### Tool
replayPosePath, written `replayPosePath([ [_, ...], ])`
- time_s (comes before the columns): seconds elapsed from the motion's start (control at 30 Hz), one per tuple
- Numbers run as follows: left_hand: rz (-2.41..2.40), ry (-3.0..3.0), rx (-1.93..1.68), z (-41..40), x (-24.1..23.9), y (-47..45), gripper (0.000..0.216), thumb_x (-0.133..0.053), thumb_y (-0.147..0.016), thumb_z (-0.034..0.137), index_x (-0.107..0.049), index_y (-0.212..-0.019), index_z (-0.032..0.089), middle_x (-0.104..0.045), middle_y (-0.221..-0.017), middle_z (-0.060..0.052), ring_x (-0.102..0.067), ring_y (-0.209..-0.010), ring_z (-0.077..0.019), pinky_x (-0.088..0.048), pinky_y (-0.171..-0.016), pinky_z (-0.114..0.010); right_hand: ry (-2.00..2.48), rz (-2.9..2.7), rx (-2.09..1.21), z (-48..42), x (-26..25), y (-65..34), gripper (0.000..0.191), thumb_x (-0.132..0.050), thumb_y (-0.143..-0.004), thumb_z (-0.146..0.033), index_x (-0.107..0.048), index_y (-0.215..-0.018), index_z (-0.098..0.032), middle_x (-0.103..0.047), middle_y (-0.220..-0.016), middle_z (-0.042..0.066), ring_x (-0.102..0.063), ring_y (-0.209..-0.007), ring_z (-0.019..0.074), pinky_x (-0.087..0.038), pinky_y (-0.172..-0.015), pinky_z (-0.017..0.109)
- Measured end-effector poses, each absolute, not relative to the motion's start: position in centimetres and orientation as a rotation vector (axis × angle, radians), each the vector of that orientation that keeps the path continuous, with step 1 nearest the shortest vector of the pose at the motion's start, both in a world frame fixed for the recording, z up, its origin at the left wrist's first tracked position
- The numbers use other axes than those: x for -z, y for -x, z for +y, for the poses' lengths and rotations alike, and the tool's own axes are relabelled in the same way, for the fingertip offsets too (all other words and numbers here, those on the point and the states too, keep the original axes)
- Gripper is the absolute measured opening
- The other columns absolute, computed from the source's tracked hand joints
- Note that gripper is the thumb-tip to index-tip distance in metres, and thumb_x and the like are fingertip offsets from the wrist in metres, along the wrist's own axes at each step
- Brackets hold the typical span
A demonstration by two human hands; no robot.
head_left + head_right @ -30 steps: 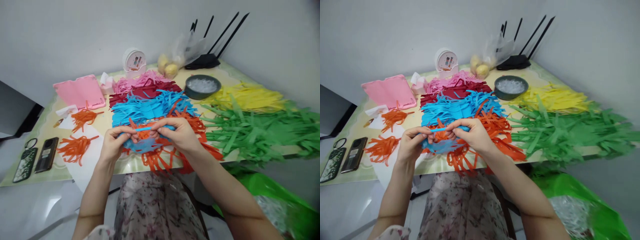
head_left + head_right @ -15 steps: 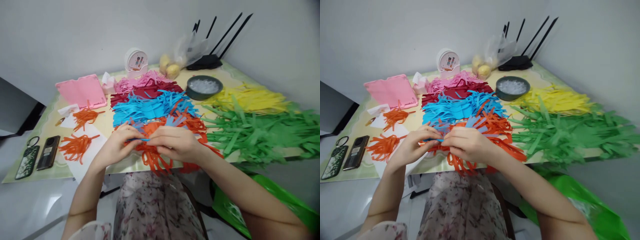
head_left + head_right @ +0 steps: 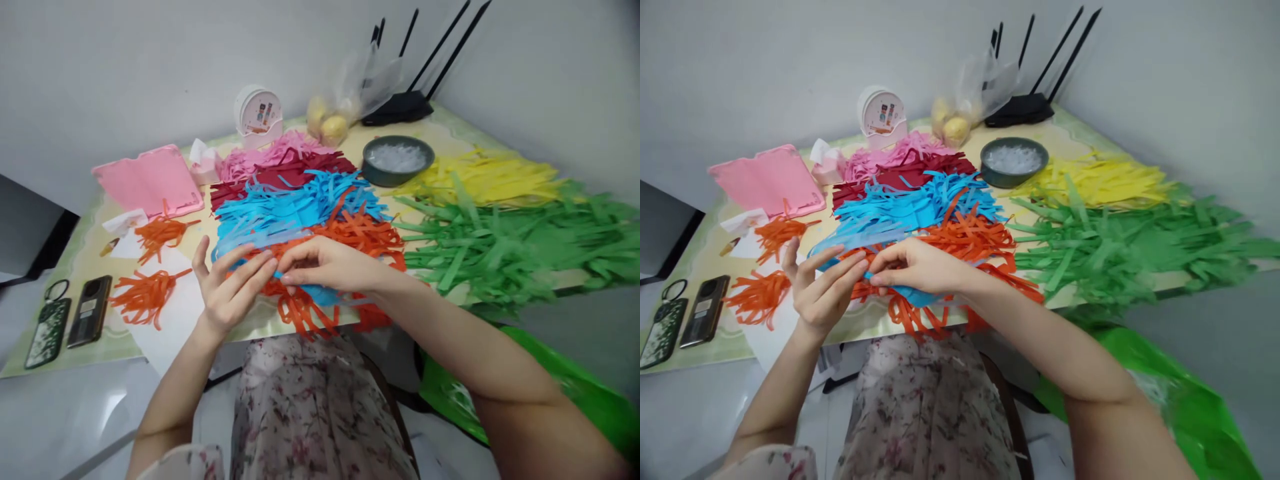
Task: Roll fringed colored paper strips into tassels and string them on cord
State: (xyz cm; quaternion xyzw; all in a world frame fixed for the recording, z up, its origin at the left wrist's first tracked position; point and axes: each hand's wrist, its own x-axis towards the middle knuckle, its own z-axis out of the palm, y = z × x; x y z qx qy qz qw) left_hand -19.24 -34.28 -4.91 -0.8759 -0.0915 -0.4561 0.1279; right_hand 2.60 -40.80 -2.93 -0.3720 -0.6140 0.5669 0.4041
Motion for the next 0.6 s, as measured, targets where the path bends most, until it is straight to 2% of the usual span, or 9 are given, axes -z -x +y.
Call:
replayPosePath([
  [0.1, -0.425, 2.611, 1.557, -34.5, 6.0, 18.3, 0.035, -0.068, -0.09, 0.01, -0.074, -0.118, 0.031, -0.082, -0.1, 0.0, -0.073, -0.11, -0.0208, -0.028, -0.125, -0.055, 0.894, -1.345, -1.425, -41.2, 3.6, -1.6, 0.014, -0.077, -0.082, -0.029, -0.075, -0.086, -0.015, -0.073, -0.071, 0.0, -0.067, -0.065, 0.0116, -0.054, -0.065, 0.023],
  [0.23, -0.818, 2.756, 2.001, -35.4, 7.0, 16.2, 0.022, -0.068, -0.091, 0.013, -0.078, -0.104, 0.028, -0.08, -0.1, -0.001, -0.075, -0.103, -0.0183, -0.042, -0.118, -0.049, 0.879, -1.232, -1.3, -40.8, 3.9, -1.1, 0.015, -0.08, -0.079, -0.028, -0.079, -0.089, -0.016, -0.076, -0.077, 0.002, -0.069, -0.07, 0.0133, -0.055, -0.069, 0.026],
  [0.4, -1.302, 2.885, 2.393, -35.9, 7.0, 13.9, 0.016, -0.067, -0.094, 0.028, -0.081, -0.1, 0.024, -0.079, -0.116, -0.007, -0.073, -0.114, -0.0239, -0.052, -0.11, -0.044, 0.928, -1.321, -0.954, -39.7, 3.9, -1.3, 0.01, -0.071, -0.087, -0.023, -0.076, -0.093, -0.017, -0.077, -0.085, 0.001, -0.072, -0.078, 0.0129, -0.057, -0.076, 0.025],
  [0.5, -1.411, 2.848, 2.483, -35.5, 6.8, 12.9, 0.019, -0.071, -0.091, 0.035, -0.081, -0.101, 0.023, -0.079, -0.114, -0.008, -0.073, -0.114, -0.025, -0.053, -0.109, -0.043, 1.028, -1.425, -0.711, -39.6, 3.3, -1.2, 0.007, -0.064, -0.093, -0.021, -0.07, -0.098, -0.02, -0.076, -0.094, 0.001, -0.07, -0.084, 0.0124, -0.058, -0.079, 0.025],
  [0.6, -1.462, 2.668, 2.589, -34.5, 6.6, 12.2, 0.016, -0.074, -0.089, 0.034, -0.081, -0.096, 0.022, -0.08, -0.108, -0.006, -0.073, -0.111, -0.0225, -0.053, -0.107, -0.039, 1.22, -1.715, -0.437, -38.8, 2.2, -2.8, 0.015, -0.057, -0.099, -0.025, -0.071, -0.105, -0.026, -0.077, -0.104, 0.0, -0.067, -0.1, 0.0153, -0.058, -0.092, 0.03],
])
